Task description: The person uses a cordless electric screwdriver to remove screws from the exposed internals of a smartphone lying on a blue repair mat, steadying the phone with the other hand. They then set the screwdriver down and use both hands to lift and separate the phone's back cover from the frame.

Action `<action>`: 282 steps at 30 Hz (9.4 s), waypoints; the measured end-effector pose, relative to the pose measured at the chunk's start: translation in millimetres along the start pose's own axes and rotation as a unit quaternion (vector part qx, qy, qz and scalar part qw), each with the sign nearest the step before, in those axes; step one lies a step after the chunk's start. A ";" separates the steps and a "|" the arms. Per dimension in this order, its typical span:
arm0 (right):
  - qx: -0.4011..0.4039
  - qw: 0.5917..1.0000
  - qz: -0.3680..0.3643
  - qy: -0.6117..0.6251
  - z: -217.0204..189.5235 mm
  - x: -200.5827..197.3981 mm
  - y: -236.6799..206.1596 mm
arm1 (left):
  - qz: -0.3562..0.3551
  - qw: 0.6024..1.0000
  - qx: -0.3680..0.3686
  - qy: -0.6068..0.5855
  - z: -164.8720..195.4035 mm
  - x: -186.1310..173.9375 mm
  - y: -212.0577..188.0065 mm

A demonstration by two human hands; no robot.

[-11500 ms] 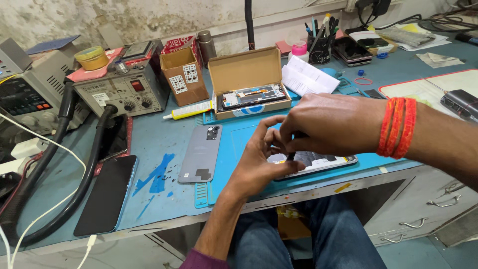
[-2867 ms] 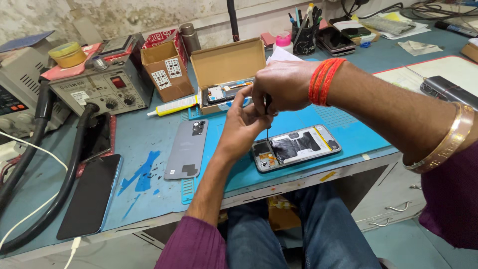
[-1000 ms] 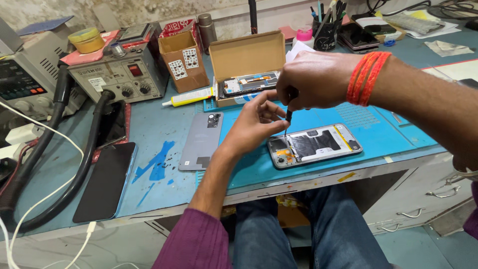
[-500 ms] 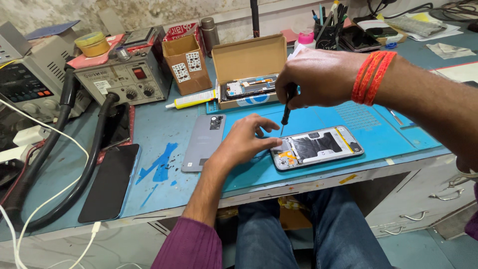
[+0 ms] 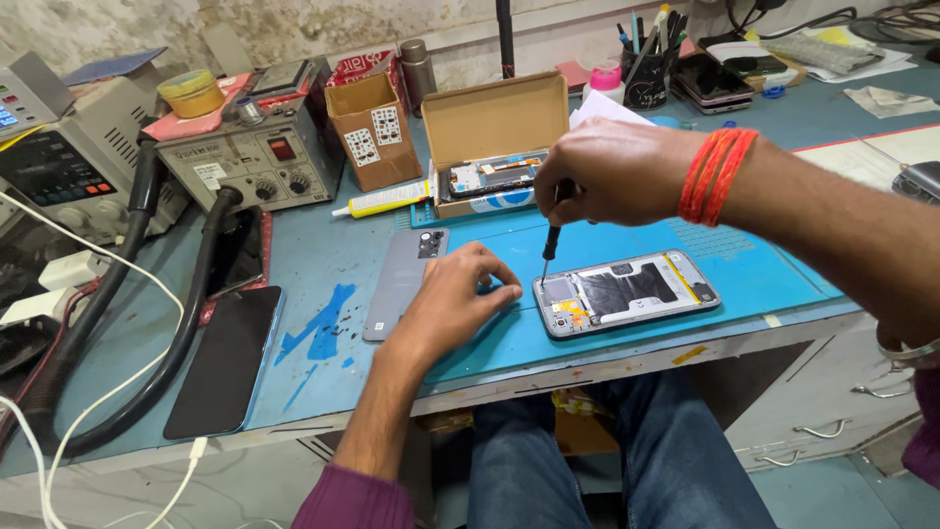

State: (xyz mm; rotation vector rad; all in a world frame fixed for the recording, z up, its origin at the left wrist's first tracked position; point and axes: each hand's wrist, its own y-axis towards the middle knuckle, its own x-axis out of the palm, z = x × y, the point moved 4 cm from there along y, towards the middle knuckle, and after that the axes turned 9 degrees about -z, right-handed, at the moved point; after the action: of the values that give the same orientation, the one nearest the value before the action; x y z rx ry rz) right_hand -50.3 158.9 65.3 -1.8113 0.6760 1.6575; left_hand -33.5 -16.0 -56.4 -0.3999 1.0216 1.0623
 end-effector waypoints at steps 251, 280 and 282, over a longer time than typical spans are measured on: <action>-0.021 0.998 -0.049 -0.028 -19.5 7.3 9.8 | 0.050 0.899 0.140 -0.412 23.2 17.3 37.4; 0.013 0.998 -0.054 -0.020 -16.2 -3.0 7.9 | -0.013 0.999 0.016 -0.047 4.0 18.2 20.8; 0.027 0.998 -0.060 -0.022 -10.7 -1.7 6.1 | -0.008 1.000 0.008 -0.024 6.2 17.1 20.4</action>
State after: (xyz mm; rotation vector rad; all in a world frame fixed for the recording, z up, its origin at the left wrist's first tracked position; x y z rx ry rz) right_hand -47.3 147.0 67.1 -1.7372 0.5759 1.5803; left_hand -46.2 7.1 -63.9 -0.3681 0.9824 1.0443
